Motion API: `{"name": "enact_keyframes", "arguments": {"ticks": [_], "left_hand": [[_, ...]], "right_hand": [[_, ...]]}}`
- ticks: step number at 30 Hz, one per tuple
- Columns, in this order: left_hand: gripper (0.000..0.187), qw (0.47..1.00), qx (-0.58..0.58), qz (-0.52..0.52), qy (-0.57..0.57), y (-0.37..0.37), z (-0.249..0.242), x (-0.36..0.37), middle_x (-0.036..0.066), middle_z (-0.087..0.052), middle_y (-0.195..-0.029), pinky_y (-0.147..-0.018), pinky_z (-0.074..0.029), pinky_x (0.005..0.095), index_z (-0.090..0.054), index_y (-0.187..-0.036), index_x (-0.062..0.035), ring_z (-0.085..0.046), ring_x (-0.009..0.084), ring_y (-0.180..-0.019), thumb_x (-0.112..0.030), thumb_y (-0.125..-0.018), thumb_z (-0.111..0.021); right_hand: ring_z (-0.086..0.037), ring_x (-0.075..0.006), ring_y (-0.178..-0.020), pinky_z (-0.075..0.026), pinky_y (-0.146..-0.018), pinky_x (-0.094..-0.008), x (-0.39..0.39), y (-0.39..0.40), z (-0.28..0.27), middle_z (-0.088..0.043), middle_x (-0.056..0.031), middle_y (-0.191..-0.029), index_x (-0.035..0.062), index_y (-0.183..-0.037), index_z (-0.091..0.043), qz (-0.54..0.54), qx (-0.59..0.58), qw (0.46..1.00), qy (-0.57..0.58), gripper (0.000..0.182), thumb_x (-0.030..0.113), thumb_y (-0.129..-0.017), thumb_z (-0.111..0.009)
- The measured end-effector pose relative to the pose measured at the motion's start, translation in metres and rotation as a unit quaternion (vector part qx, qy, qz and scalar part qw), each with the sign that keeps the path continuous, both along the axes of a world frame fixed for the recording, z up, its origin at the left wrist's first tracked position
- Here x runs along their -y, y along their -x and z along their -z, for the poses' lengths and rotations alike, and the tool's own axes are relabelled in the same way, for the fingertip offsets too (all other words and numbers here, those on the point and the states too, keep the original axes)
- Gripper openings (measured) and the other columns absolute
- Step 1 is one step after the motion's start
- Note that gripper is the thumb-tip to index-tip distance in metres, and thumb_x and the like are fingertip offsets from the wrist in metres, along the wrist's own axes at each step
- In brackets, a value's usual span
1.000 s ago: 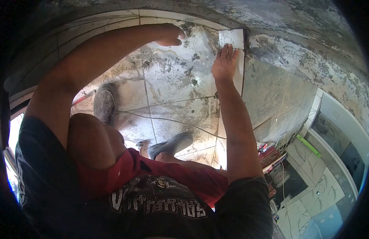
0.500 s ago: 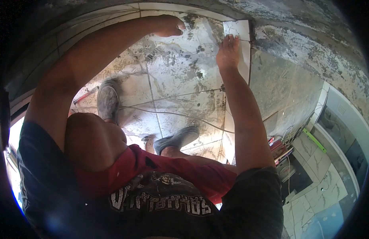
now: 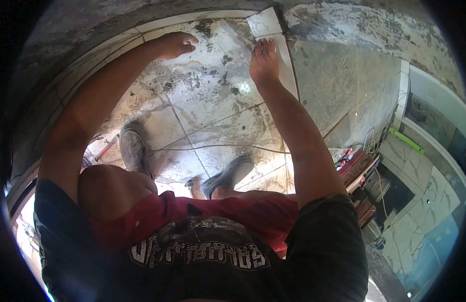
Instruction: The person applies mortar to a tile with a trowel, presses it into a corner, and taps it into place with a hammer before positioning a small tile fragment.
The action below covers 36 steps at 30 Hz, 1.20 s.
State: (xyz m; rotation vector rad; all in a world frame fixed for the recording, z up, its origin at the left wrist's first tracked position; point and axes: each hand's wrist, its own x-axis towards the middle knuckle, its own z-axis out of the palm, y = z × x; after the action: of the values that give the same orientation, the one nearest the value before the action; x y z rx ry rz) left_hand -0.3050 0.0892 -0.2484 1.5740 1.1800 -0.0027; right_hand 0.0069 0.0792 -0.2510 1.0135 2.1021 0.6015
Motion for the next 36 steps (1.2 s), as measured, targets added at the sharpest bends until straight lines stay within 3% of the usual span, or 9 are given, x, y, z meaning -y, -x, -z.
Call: {"name": "enact_keyframes", "arguments": {"ticks": [7,13,19,25,28,31,34,35,36], "left_hand": [[0.044,1.000,-0.003,0.016,0.001,-0.005,-0.002,0.003,0.022,-0.058,-0.128,-0.100,-0.044,0.0406,-0.052,-0.133,-0.0045,-0.056,0.0311,-0.119,-0.030,-0.096,-0.053],[0.044,1.000,0.004,0.028,-0.011,-0.014,0.001,0.004,0.020,-0.058,-0.129,-0.100,-0.044,0.0398,-0.052,-0.132,-0.0040,-0.057,0.0298,-0.118,-0.029,-0.097,-0.053],[0.044,1.000,0.019,0.016,-0.001,-0.017,0.003,0.008,0.021,-0.058,-0.129,-0.099,-0.044,0.0398,-0.052,-0.133,-0.0040,-0.057,0.0301,-0.118,-0.029,-0.097,-0.053],[0.043,0.997,0.045,-0.009,0.061,-0.017,-0.002,0.013,0.023,-0.057,-0.129,-0.097,-0.046,0.0408,-0.052,-0.133,-0.0044,-0.057,0.0308,-0.118,-0.028,-0.097,-0.053],[0.042,0.995,0.059,-0.010,0.081,-0.017,0.007,0.016,0.020,-0.056,-0.131,-0.100,-0.043,0.0391,-0.051,-0.133,-0.0037,-0.055,0.0279,-0.120,-0.027,-0.098,-0.053],[0.042,0.990,0.117,-0.037,0.073,-0.011,0.022,0.020,0.019,-0.060,-0.127,-0.095,-0.046,0.0369,-0.054,-0.131,-0.0041,-0.058,0.0260,-0.115,-0.026,-0.095,-0.057],[0.045,0.984,0.115,-0.043,0.129,-0.009,0.019,0.019,0.016,-0.059,-0.127,-0.096,-0.042,0.0339,-0.050,-0.135,-0.0023,-0.056,0.0235,-0.114,-0.024,-0.096,-0.054],[0.048,0.981,0.113,-0.049,0.149,-0.013,0.005,0.018,0.012,-0.061,-0.122,-0.093,-0.043,0.0322,-0.048,-0.138,-0.0050,-0.057,0.0207,-0.107,-0.026,-0.095,-0.054],[0.051,0.981,0.094,-0.056,0.159,-0.017,-0.007,0.016,0.011,-0.061,-0.119,-0.089,-0.043,0.0311,-0.044,-0.141,-0.0068,-0.057,0.0188,-0.103,-0.027,-0.095,-0.054]], "right_hand": [[-0.029,-0.0289,-0.141,-0.005,-0.117,-0.0521,-0.008,0.006,-0.007,-0.039,-0.0141,-0.147,0.0034,-0.134,-0.051,0.011,-0.054,0.998,-0.026,0.045,0.020,-0.095,-0.034],[-0.026,-0.0285,-0.142,-0.006,-0.118,-0.0508,-0.017,0.014,-0.003,-0.038,-0.0141,-0.146,0.0030,-0.134,-0.049,-0.004,-0.008,0.999,-0.039,0.046,0.020,-0.093,-0.036],[-0.031,-0.0290,-0.139,-0.006,-0.118,-0.0489,-0.015,0.012,0.007,-0.042,-0.0150,-0.143,0.0033,-0.133,-0.051,-0.007,0.018,1.000,-0.020,0.044,0.020,-0.094,-0.037],[-0.034,-0.0291,-0.138,-0.009,-0.118,-0.0493,-0.037,0.034,0.002,-0.043,-0.0188,-0.143,-0.0025,-0.134,-0.049,-0.013,-0.035,0.999,-0.010,0.047,0.019,-0.092,-0.041],[-0.036,-0.0296,-0.137,-0.013,-0.117,-0.0509,-0.047,0.040,0.006,-0.041,-0.0200,-0.144,-0.0052,-0.133,-0.049,-0.056,-0.024,0.996,-0.059,0.048,0.018,-0.091,-0.043],[-0.036,-0.0347,-0.136,-0.016,-0.116,-0.0524,-0.068,0.020,0.119,-0.040,-0.0237,-0.144,-0.0066,-0.136,-0.045,0.028,-0.245,0.957,-0.152,0.052,0.017,-0.089,-0.044],[-0.034,-0.0382,-0.136,-0.018,-0.115,-0.0528,-0.015,0.062,0.035,-0.042,-0.0227,-0.142,-0.0048,-0.135,-0.047,0.111,-0.140,0.982,-0.062,0.061,0.029,-0.084,-0.050],[-0.032,-0.0375,-0.137,-0.018,-0.115,-0.0548,0.002,0.071,0.046,-0.042,-0.0229,-0.142,-0.0043,-0.135,-0.047,0.151,-0.208,0.962,-0.092,0.063,0.029,-0.081,-0.054],[-0.032,-0.0372,-0.137,-0.019,-0.114,-0.0554,0.026,0.080,0.008,-0.042,-0.0236,-0.142,-0.0046,-0.135,-0.047,0.192,-0.276,0.941,-0.037,0.063,0.027,-0.081,-0.054]]}}
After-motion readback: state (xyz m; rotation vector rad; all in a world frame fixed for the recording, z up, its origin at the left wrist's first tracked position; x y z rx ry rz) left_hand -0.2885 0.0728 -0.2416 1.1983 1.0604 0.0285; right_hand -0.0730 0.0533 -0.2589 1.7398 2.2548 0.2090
